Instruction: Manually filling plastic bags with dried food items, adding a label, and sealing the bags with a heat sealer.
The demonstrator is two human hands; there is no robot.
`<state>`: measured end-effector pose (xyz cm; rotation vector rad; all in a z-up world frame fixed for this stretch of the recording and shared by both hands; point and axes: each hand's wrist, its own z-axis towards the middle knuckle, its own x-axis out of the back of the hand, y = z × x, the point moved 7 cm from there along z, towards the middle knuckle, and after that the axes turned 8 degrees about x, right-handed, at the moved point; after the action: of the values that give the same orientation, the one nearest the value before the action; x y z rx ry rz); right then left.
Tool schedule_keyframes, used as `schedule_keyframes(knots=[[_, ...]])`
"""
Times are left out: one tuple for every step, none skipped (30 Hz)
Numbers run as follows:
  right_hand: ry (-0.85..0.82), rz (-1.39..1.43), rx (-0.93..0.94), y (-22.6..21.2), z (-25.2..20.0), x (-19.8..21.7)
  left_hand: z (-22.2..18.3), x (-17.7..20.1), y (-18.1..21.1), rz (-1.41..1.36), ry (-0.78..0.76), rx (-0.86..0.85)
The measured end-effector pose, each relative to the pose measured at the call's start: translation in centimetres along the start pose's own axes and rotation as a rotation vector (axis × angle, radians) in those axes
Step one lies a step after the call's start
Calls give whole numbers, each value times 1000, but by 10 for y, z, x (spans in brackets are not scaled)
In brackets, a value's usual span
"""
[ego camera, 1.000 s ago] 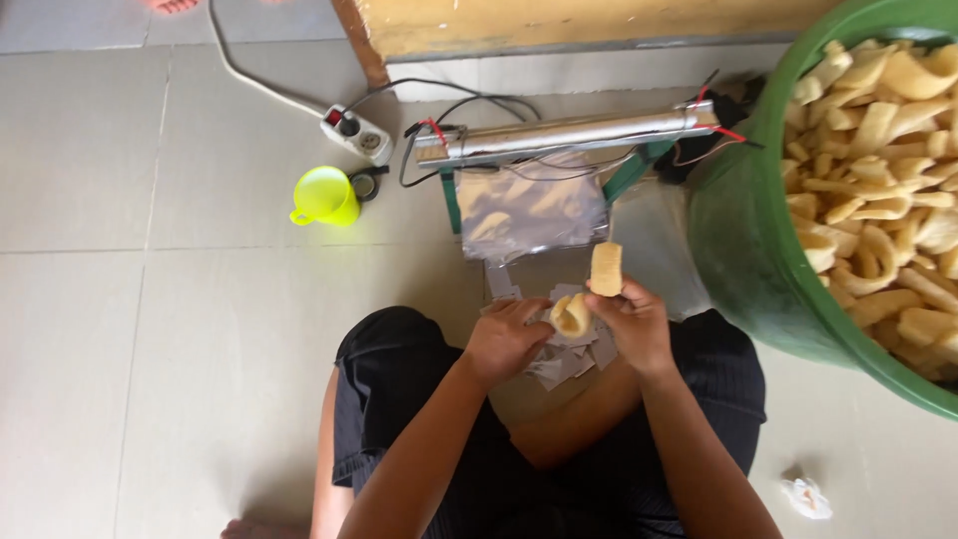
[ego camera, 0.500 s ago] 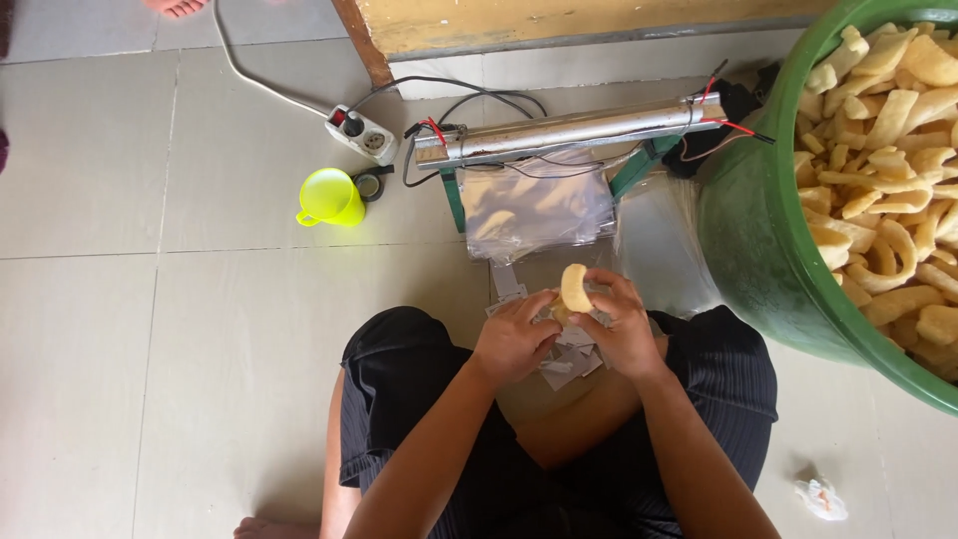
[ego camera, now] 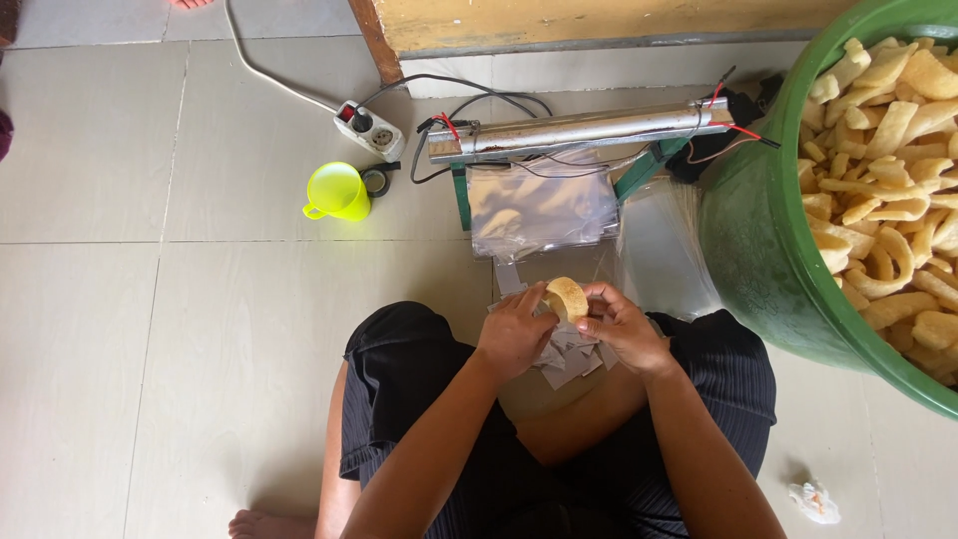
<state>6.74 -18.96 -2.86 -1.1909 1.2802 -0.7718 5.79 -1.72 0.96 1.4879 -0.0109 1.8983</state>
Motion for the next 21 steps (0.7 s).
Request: schedule_keyframes(knots=[[-15,-7,-23,9,0,5,1,1,-2,-19,1,30],[-31,-14,-45,17,-1,10,1,1,-3,-38,3,60],[-31,-14,-46,16,0,9,2,3,-3,-39,2,61],[-41,-60,-54,16,0,8,4,5,-5,-52,14,77],[-50,-104,-63,16,-1,7,5,7,-6,-66,24,92],[-49,-104,-64,18,-1,8,5,8,-6,-67,23,92],[-47,-158,-74,21,-2,9,6,9,-5,-51,41,78],[-44,-212,-85,23,-2,11,6,11,-4,-34,60,64],[-45,-211,-85,28,-1,14,6,10,-4,-33,60,65],[-13,-222,-68,31,0,19,6,9,-3,-21,52,52],[19,-232,-53,34,0,24,4,7,-2,-9,44,41],[17,-231,-55,35,2,23,4,5,-1,-9,43,43],[62,-266,-13,33,4,25,4,5,2,2,55,11],[107,-301,29,30,5,28,4,4,5,13,67,-21],[107,-300,25,33,5,30,5,5,6,12,64,-19],[158,-341,79,31,4,36,5,6,7,16,55,-20],[211,-382,135,29,4,42,6,7,8,20,48,-24],[213,-380,135,22,1,34,6,8,10,21,46,-25],[228,-519,199,8,-1,27,6,9,11,5,48,-19],[243,-659,263,-6,-4,19,7,11,12,-10,51,-14],[245,-657,262,-11,-5,13,7,12,13,-10,48,-16]])
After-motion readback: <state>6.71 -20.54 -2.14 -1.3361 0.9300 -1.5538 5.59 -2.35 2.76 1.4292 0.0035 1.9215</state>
